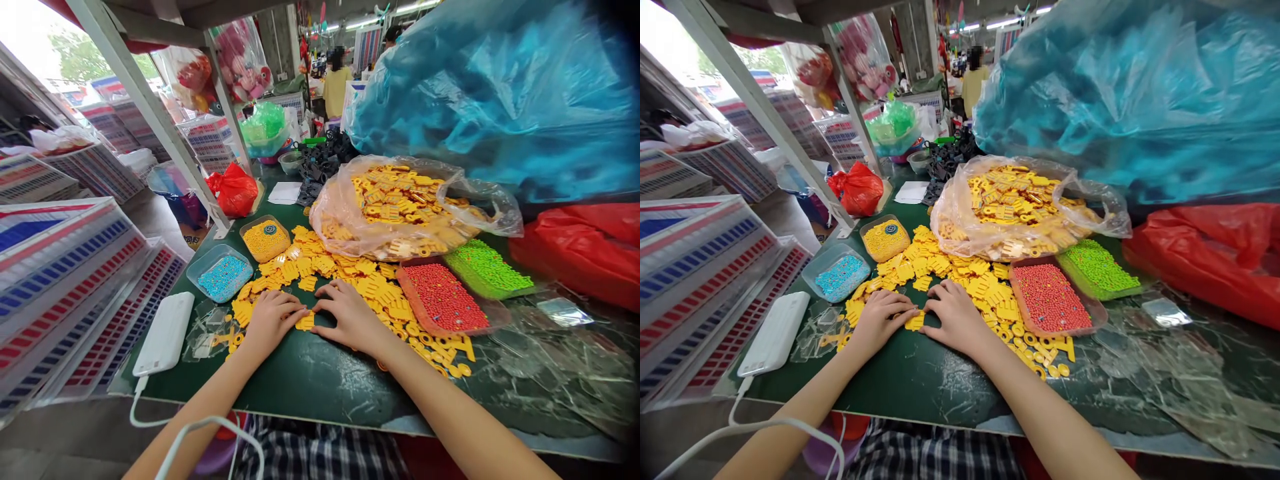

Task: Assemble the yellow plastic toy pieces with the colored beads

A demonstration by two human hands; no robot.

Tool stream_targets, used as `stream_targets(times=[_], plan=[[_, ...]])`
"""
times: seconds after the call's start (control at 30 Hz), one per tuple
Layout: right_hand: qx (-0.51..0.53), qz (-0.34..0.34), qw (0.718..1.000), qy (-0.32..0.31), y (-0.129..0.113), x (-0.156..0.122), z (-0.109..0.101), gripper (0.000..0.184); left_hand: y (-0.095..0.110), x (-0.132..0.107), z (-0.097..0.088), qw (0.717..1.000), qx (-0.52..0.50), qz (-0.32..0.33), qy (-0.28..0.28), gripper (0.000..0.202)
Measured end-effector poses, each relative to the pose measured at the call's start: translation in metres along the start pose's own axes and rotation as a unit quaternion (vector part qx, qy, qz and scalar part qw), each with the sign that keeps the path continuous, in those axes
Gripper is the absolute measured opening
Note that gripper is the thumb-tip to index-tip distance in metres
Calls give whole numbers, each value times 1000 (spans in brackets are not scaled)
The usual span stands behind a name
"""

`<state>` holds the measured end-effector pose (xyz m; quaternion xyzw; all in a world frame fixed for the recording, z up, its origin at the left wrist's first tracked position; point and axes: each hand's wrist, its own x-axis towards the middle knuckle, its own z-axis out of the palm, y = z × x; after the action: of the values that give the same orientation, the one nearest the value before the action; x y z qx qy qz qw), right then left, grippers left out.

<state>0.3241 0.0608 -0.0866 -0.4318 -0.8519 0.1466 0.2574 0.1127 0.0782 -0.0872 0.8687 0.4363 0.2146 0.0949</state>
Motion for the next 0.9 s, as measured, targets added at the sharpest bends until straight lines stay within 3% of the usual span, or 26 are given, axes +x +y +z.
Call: stream_targets(times=[0.23,0.47,0.67,0.9], plan=[[25,31,999,2,-2,1,2,25,-5,7,5,998,-41,-11,-44,28],[32,35,999,5,-3,0,2,24,-4,12,-3,993,-80,-24,-82,29],[28,39,999,-2,-3,1,1,26,-1,13,-4,990,-121,-54,-44,37],[10,25,1000,-4,-3,2,1,27,4,6,2,997,-64,-2,-45,30]])
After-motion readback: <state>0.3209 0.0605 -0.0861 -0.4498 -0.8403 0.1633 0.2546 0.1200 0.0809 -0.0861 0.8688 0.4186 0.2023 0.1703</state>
